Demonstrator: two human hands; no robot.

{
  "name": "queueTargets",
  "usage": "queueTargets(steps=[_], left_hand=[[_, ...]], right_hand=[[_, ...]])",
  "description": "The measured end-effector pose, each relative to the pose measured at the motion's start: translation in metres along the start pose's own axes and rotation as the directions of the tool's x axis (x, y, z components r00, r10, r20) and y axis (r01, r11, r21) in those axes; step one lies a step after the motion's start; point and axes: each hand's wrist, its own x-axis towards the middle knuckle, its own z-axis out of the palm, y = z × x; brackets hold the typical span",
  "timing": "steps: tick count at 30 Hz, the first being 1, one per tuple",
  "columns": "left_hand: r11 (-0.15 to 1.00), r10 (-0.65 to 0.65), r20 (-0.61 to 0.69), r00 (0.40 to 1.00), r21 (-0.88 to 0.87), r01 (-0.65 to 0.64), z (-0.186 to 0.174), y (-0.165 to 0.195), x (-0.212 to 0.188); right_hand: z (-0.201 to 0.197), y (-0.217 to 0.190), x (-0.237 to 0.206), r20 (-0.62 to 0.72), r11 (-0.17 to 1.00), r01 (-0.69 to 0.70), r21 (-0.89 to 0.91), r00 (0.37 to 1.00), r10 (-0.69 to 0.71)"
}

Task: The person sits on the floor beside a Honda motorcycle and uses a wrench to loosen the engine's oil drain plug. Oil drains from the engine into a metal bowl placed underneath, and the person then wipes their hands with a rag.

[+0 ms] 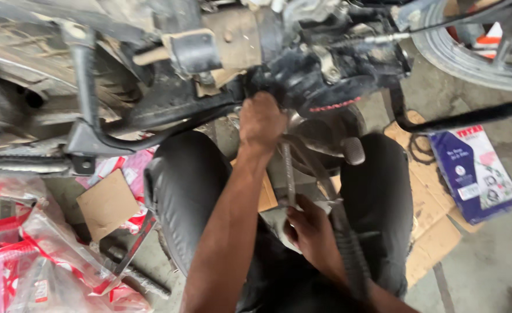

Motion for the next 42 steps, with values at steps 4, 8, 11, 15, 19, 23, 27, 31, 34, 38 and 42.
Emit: queueTargets(steps=[4,8,11,15,19,23,27,31,34,38,42], left_hand=[[0.991,0.123,-0.071,0.99,-0.052,-0.127,0.003,-0.005,0.002],[0.988,0.087,-0.13,0.988,-0.117,-0.102,0.0,-0.002,0.0],[0.997,0.009,-0.091,0.996,-0.08,-0.016,-0.005,0.005,-0.004],[1.0,-0.032,-0.019,0.999,-0.002,0.032,-0.012,0.011,-0.008],[0.997,-0.043,-0.016,0.999,0.068,0.044,-0.011,0.013,-0.003],[0.999,0.017,-0.038,0.999,0.052,-0.015,-0.003,0.005,-0.002],[0.995,0.083,-0.048,0.995,-0.057,-0.086,0.001,-0.005,0.001],[0.958,0.281,-0.207,0.937,0.009,-0.286,0.001,-0.005,0.003],[1.0,-0.013,-0.065,0.998,-0.019,0.012,-0.002,0.0,0.001],[1.0,-0.025,-0.007,1.0,-0.006,0.025,-0.009,0.006,-0.003],[1.0,0.005,-0.011,1.0,0.02,-0.005,-0.008,0.008,0.0]], right_hand=[[-0.031,-0.003,0.012,0.008,1.0,-0.01,0.028,1.0,0.01],[-0.092,-0.044,0.016,0.005,0.988,0.06,-0.14,0.998,-0.06],[-0.123,-0.082,0.04,-0.257,0.965,0.184,-0.188,0.939,-0.23],[-0.117,-0.108,0.065,-0.522,0.937,0.328,-0.125,0.781,-0.343],[-0.059,-0.076,0.033,-0.559,0.922,0.363,-0.135,0.74,-0.373],[0.007,-0.017,0.001,-0.017,1.0,-0.008,-0.01,1.0,0.008],[0.001,-0.006,0.005,0.042,0.99,-0.056,0.133,0.998,0.051],[-0.069,-0.037,0.007,0.022,0.993,0.047,-0.104,0.999,-0.045],[-0.117,-0.063,0.027,0.01,0.672,0.332,-0.662,0.9,-0.435],[-0.137,-0.083,0.073,-0.501,0.93,0.288,-0.228,0.785,-0.365],[-0.106,-0.063,0.07,-0.552,0.919,0.365,-0.149,0.74,-0.384]])
